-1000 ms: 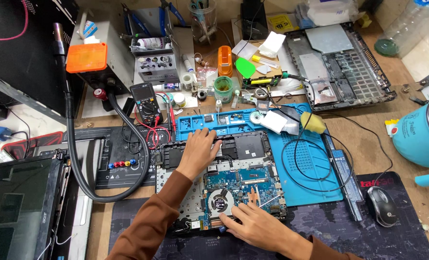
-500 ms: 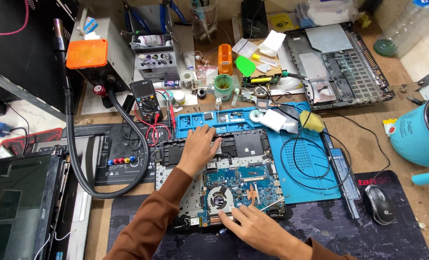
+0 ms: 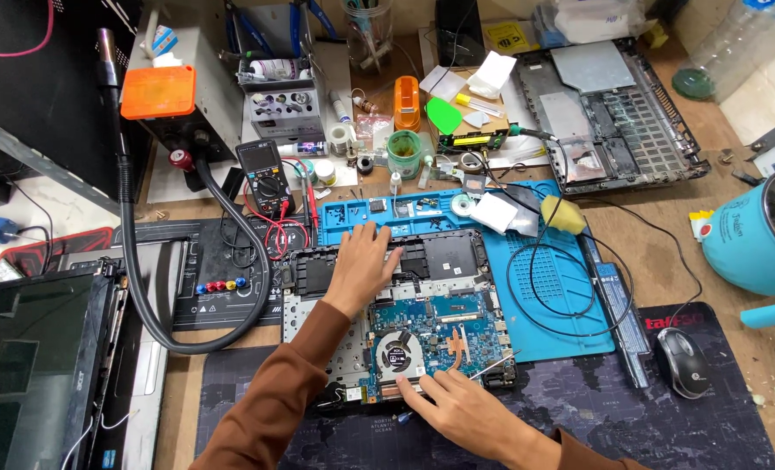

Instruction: Disassembling and inspecting the internal components of a laptop on a repair bench

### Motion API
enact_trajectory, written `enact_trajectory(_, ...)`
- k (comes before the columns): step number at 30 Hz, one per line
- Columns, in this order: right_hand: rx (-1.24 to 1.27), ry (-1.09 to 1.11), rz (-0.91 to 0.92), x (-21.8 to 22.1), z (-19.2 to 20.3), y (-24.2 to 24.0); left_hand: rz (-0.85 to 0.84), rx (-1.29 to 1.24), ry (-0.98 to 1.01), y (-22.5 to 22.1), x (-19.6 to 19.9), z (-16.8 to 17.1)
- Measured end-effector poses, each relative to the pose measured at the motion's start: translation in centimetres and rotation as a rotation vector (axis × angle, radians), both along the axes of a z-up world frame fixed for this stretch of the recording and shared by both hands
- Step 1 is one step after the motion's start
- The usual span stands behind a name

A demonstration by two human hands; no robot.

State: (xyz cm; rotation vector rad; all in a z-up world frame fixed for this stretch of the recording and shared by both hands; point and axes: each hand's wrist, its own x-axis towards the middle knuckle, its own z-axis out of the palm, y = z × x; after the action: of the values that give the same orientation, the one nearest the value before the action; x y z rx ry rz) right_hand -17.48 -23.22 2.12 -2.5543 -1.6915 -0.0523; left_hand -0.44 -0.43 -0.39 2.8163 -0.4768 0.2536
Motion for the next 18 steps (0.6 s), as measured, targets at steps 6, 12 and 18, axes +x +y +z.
enact_trajectory(6, 0.006, 0.049, -0.006, 0.0, -0.4, 0.1, 0.005, -0.037, -0.018, 0.0, 0.3, -0.4)
enact_trajectory(12, 0.003, 0.012, 0.011, 0.2, 0.0, 0.1, 0.041, 0.001, -0.066, -0.3, 1.2, -1.3)
enact_trajectory(18, 0.023, -0.030, -0.001, 0.0, -0.4, -0.1, 0.016, -0.089, 0.092, 0.4, 1.0, -0.3)
